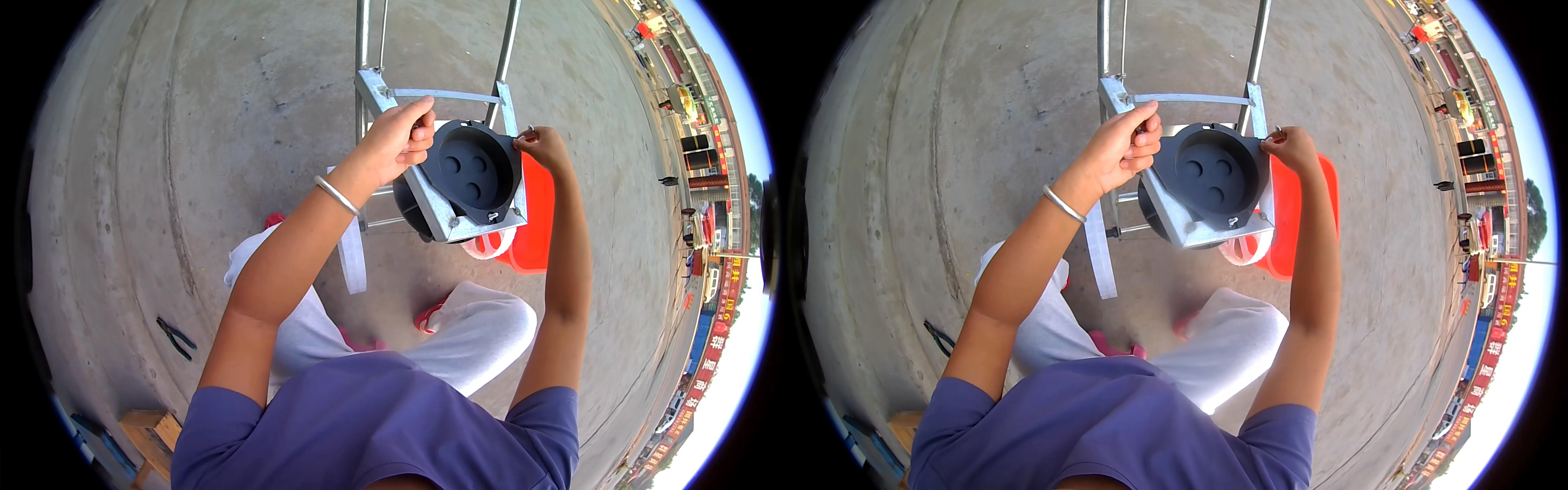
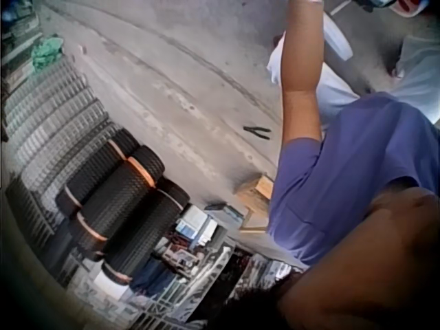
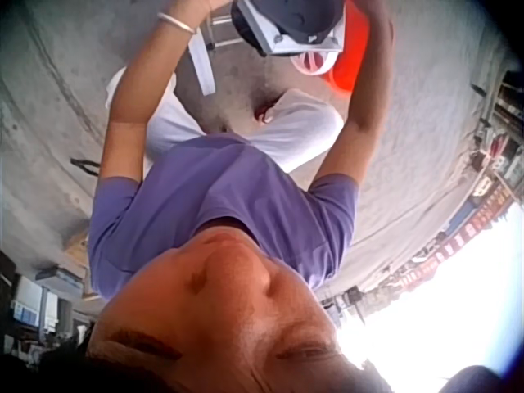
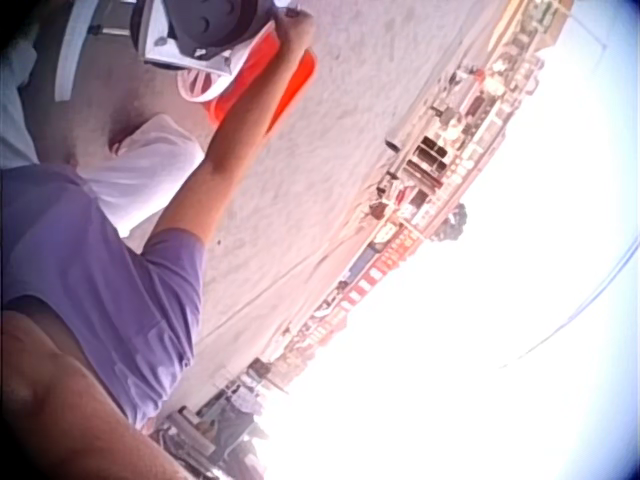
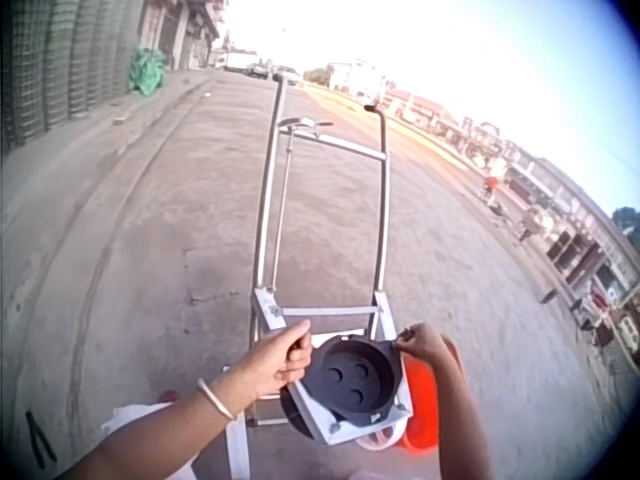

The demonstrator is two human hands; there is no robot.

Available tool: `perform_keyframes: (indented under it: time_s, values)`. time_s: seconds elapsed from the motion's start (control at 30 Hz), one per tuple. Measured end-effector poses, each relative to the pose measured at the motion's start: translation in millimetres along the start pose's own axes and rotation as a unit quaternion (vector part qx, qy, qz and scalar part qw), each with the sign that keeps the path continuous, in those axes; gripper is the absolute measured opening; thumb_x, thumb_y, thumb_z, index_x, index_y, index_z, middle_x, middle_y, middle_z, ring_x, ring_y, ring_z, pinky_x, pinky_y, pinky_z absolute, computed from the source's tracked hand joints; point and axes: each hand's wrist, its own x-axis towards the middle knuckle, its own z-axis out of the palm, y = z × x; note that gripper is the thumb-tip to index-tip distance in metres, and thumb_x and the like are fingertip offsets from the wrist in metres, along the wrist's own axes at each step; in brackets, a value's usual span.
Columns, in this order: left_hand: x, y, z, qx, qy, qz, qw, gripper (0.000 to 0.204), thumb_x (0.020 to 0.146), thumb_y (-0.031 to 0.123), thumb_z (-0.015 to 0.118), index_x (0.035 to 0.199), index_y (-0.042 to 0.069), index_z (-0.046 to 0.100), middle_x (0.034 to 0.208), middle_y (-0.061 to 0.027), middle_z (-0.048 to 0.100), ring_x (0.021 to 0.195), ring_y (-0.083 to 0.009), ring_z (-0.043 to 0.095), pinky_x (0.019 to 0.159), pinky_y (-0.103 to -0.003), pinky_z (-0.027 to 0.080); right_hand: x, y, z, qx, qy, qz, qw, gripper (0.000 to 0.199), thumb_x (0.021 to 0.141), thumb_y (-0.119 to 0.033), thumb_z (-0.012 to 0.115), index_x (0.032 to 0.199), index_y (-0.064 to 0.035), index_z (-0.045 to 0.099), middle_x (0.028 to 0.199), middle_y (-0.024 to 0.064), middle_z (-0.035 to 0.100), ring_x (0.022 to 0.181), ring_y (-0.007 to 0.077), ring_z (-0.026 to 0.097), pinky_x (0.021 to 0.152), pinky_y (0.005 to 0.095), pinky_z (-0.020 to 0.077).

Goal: The person uses a wrench to tighten bolts on a red plastic basin mounted on a metal cart frame. They then move the cart and continue tightening bolts on a black circular component attached to the frame.

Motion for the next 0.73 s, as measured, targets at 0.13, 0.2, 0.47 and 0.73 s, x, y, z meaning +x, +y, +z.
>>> perform_keyframes:
  time_s: [0.13, 0.2, 0.47, 0.73]
  values:
    - [2, 0, -4, -0.021, -0.017, -0.002, 1.000, 0.028, 0.094, 0.028, 0.050, 0.074, 0.009, 0.047, 0.060, 0.0037, 0.040, 0.044, -0.0023, 0.027, 0.036, -0.017, 0.020, 1, -2, -6, 0.077, -0.018, 0.068, 0.995, 0.026, 0.072, -0.021, 0.070, 0.081, 0.0025, 0.066, 0.073, 0.0079, 0.064, 0.068, 0.0148, 0.059, 0.063, 0.0286, 0.0460]
    - [5, 0, -9, -0.048, -0.041, -0.010, 0.998, 0.028, 0.094, 0.029, 0.050, 0.077, 0.007, 0.051, 0.065, 0.0014, 0.045, 0.046, -0.0031, 0.030, 0.036, -0.017, 0.022, -7, -8, -16, 0.152, 0.031, 0.081, 0.985, 0.022, 0.071, -0.020, 0.071, 0.078, 0.0004, 0.064, 0.071, 0.0052, 0.060, 0.065, 0.0137, 0.056, 0.060, 0.0273, 0.0450]
    - [1, -7, 8, -0.039, -0.001, -0.076, 0.996, 0.053, 0.094, 0.048, 0.041, 0.096, -0.003, 0.057, 0.082, -0.0060, 0.053, 0.053, -0.0056, 0.036, 0.037, -0.017, 0.026, -88, -181, -29, 0.164, 0.007, -0.177, 0.970, 0.021, 0.072, -0.014, 0.073, 0.087, -0.0019, 0.063, 0.070, 0.0011, 0.054, 0.061, 0.0095, 0.047, 0.054, 0.0242, 0.0392]
    - [2, -2, 49, 0.180, -0.052, 0.118, 0.975, 0.037, 0.095, 0.031, 0.049, 0.105, -0.003, 0.058, 0.062, 0.0068, 0.038, 0.047, -0.0010, 0.024, 0.040, -0.017, 0.021, -192, -197, -140, 0.206, 0.325, -0.278, 0.880, 0.040, 0.068, -0.007, 0.080, 0.104, -0.0065, 0.061, 0.072, -0.0038, 0.048, 0.054, 0.0013, 0.034, 0.047, 0.0156, 0.0259]
